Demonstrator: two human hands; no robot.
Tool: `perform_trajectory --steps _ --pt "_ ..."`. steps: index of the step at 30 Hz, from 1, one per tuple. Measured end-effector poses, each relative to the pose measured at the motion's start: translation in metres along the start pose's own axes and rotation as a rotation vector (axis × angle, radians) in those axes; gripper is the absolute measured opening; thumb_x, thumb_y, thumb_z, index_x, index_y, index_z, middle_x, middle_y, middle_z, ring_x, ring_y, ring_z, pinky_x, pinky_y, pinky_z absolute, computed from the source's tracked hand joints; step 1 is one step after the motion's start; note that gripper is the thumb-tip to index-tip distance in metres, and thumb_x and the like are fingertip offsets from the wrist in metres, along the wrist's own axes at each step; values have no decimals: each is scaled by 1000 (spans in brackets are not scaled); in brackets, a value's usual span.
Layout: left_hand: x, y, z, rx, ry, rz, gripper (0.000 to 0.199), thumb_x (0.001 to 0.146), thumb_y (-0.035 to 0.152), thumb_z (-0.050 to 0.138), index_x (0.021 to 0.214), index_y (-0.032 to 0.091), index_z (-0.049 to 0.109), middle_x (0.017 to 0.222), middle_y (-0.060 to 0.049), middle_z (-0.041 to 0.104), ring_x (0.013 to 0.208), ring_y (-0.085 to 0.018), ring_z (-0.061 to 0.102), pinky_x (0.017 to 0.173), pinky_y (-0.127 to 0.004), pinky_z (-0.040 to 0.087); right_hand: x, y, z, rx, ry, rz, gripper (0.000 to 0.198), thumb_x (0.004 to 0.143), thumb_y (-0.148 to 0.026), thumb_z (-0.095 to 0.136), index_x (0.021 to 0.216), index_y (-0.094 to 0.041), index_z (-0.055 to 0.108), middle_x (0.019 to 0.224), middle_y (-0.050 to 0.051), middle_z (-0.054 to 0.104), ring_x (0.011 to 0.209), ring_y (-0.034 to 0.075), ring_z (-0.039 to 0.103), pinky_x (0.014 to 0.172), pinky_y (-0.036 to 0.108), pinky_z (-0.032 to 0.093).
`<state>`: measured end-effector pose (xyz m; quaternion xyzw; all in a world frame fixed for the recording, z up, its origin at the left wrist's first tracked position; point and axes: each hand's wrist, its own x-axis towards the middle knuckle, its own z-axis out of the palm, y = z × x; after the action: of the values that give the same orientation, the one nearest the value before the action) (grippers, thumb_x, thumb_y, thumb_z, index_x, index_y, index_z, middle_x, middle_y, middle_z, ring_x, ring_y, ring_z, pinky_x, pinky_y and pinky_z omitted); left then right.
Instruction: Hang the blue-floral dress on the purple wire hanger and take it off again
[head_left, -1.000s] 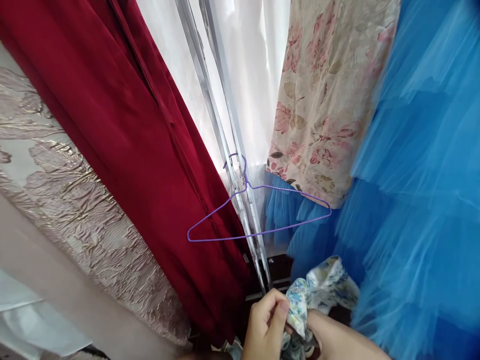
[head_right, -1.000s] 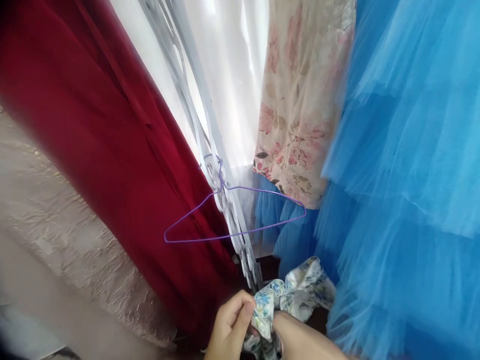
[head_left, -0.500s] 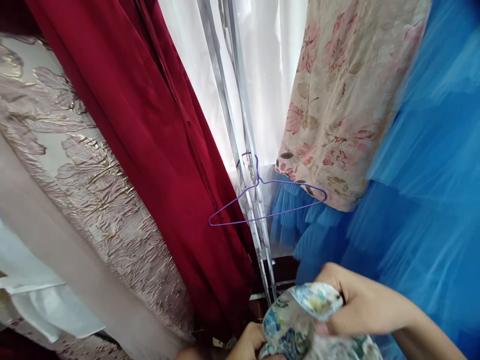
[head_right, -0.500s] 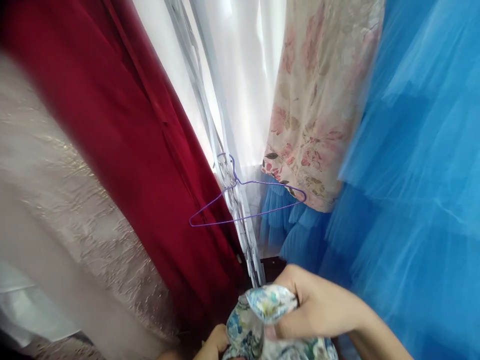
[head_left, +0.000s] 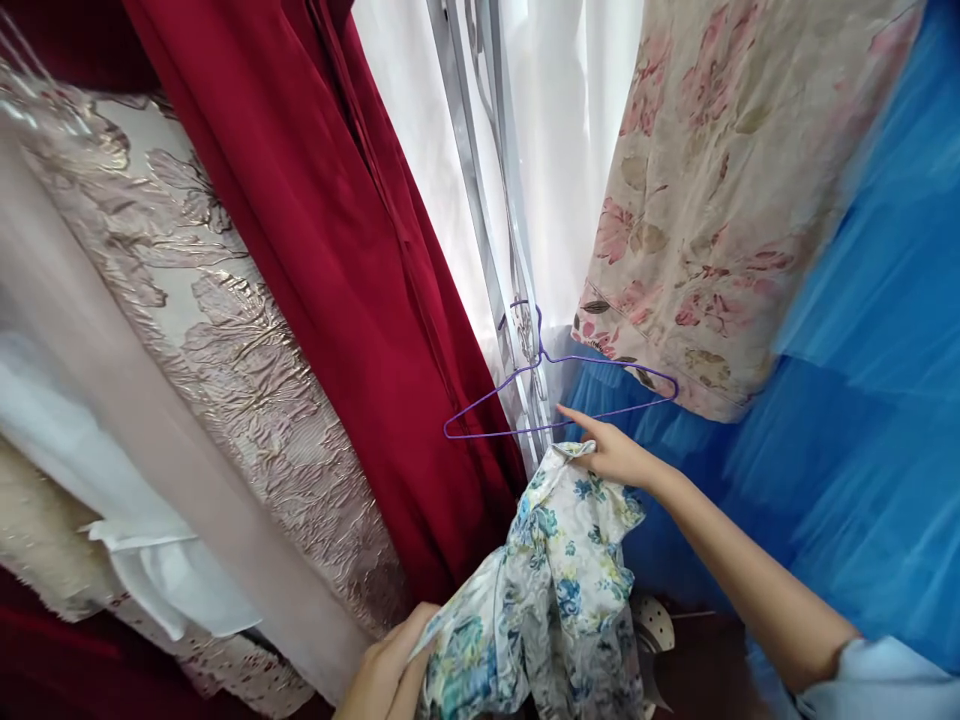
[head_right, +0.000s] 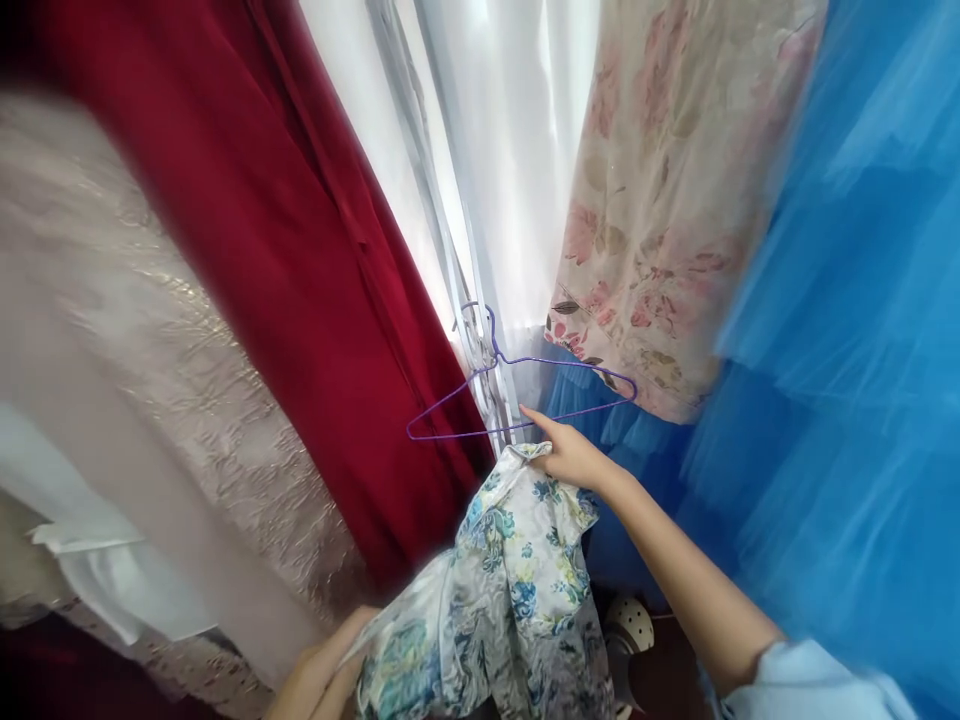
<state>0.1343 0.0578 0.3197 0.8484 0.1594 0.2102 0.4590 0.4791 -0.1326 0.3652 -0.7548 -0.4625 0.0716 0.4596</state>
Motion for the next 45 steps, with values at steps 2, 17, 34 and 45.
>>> perform_trajectory --steps 2,17,34,45 --pt "7 6 -15 17 25 3 31 88 53 59 81 25 70 76 -5 69 73 -25 64 69 -28 53 0 0 2 -23 -28 -14 67 80 -20 65 146 -19 52 100 7 73 81 21 65 77 32 49" --pt "129 121 -78 362 -61 221 30 98 42 43 89 23 64 104 -5 73 92 -24 66 80 -27 50 -66 -57 -10 -65 -82 -59 63 78 -8 55 138 -23 63 115 9 78 102 31 73 86 34 53" --pt "134 142 -75 389 157 279 35 95 39 48 113 21 72 119 -7 71 110 -26 64 97 -36 48 -57 -58 16 1 -88 -85 70 70 -2 53 136 -22 66 118 7 77 102 30 73 90 34 53" --pt "203 62 -40 551 251 293 33 94 41 38 95 17 62 109 -12 58 110 -28 58 101 -39 44 -64 -57 12 -147 -146 -26 77 70 -1 47 143 -23 59 129 8 72 111 28 71 93 31 51"
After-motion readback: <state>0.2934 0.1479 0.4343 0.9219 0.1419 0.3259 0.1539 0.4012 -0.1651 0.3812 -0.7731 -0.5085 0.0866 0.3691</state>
